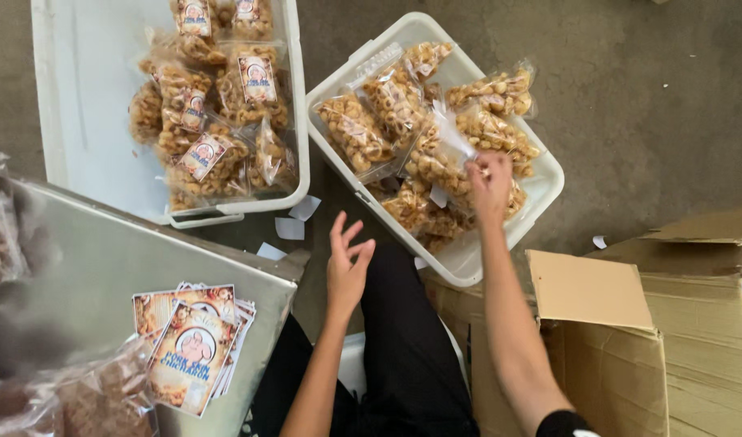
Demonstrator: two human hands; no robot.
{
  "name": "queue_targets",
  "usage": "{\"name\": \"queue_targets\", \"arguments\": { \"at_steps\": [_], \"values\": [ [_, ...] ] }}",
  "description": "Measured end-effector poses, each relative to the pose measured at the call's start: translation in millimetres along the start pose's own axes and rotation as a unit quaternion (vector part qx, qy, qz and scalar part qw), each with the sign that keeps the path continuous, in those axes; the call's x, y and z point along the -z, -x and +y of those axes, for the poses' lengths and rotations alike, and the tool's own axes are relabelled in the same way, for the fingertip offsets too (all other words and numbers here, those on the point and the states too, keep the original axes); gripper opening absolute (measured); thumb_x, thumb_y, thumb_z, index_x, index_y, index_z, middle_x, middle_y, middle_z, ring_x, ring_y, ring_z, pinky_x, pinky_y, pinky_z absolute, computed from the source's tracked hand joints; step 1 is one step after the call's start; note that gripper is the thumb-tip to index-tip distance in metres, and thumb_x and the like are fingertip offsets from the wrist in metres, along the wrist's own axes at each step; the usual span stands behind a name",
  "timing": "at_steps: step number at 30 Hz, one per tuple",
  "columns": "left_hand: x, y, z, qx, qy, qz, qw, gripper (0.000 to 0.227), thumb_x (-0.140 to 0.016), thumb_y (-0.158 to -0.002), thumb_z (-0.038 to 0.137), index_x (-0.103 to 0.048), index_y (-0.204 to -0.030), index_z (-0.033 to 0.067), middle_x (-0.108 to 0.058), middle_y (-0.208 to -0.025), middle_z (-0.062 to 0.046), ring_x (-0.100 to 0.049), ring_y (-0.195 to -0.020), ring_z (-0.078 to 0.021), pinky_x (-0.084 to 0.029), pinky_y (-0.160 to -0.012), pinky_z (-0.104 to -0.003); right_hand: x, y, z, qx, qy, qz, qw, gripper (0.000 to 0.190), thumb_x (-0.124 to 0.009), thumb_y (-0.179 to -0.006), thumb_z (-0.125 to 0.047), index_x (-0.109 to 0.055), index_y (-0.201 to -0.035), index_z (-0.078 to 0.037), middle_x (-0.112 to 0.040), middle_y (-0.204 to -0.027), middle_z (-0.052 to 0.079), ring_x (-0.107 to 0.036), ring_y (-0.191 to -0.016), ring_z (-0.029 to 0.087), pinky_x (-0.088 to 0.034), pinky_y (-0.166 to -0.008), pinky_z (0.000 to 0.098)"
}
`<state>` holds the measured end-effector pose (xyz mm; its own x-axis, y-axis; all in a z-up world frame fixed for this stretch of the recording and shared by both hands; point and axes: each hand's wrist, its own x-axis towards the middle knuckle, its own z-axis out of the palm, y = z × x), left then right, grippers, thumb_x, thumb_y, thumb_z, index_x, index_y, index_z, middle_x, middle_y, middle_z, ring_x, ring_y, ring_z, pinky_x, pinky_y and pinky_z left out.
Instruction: The person sits and repeatedly picks up clear plastic bags of snacks from a white bin, peels a sticker label from a stack, and applies it to the front of each bag before placing the labeled bag into a cardboard box.
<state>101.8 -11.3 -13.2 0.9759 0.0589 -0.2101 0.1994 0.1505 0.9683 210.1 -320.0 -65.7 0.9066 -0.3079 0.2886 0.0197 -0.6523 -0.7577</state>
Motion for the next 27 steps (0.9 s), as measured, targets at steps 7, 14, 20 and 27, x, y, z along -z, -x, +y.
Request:
{"name": "queue_targets", "arguments": {
  "at_steps": [7,14,20,27],
  "values": [
    [24,15,-48,0.046,-0.017,-0.024,0.998,0.040,-0.066,-0.095,0.015,-0.060,-0.132,0.0034,-0.072,-0.122,-0.012,-0.071,-0.096,-0.0158,-0.056,-0.087,-0.030,-8,-39,38,0.155,0.416,-0.179,0.878,0.156,-0.095,-0.032,-0.068,-0.017,-0.156,-0.015,-0.046,-0.152,0.028,-0.042,-0.143,0.049,-0.028,-0.111,0.0717],
    [20,3,-78,0.032,0.114,-0.038,0.992,0.035,-0.065,-0.099,0.015,-0.061,-0.130,-0.0011,-0.070,-0.121,-0.013,-0.069,-0.100,-0.0157,-0.057,-0.093,-0.030,-16,2,-22,-0.157,0.307,-0.213,0.914,0.141,-0.089,-0.061,-0.050,-0.006,-0.169,-0.013,-0.052,-0.150,0.017,-0.046,-0.140,0.034,-0.026,-0.124,0.0598],
    [12,3,-38,0.057,0.193,-0.068,0.977,0.065,-0.067,-0.093,0.027,-0.044,-0.150,0.0072,-0.060,-0.140,-0.005,-0.059,-0.127,-0.0151,-0.048,-0.104,-0.031,18,72,-83,-0.231,-0.438,-0.234,0.837,0.117,-0.073,-0.083,-0.053,-0.004,-0.168,-0.013,-0.033,-0.159,0.009,-0.043,-0.143,0.029,-0.044,-0.114,0.0457],
    [6,45,-1,0.004,0.192,-0.106,0.976,0.086,-0.083,-0.082,0.030,-0.045,-0.152,-0.0022,-0.062,-0.139,-0.014,-0.061,-0.126,-0.0225,-0.047,-0.109,-0.036,57,139,-151,-0.133,-0.441,-0.263,0.848,0.114,-0.077,-0.087,-0.031,0.004,-0.166,-0.016,-0.047,-0.152,0.024,-0.050,-0.137,0.032,-0.046,-0.109,0.0432]
  ]
}}
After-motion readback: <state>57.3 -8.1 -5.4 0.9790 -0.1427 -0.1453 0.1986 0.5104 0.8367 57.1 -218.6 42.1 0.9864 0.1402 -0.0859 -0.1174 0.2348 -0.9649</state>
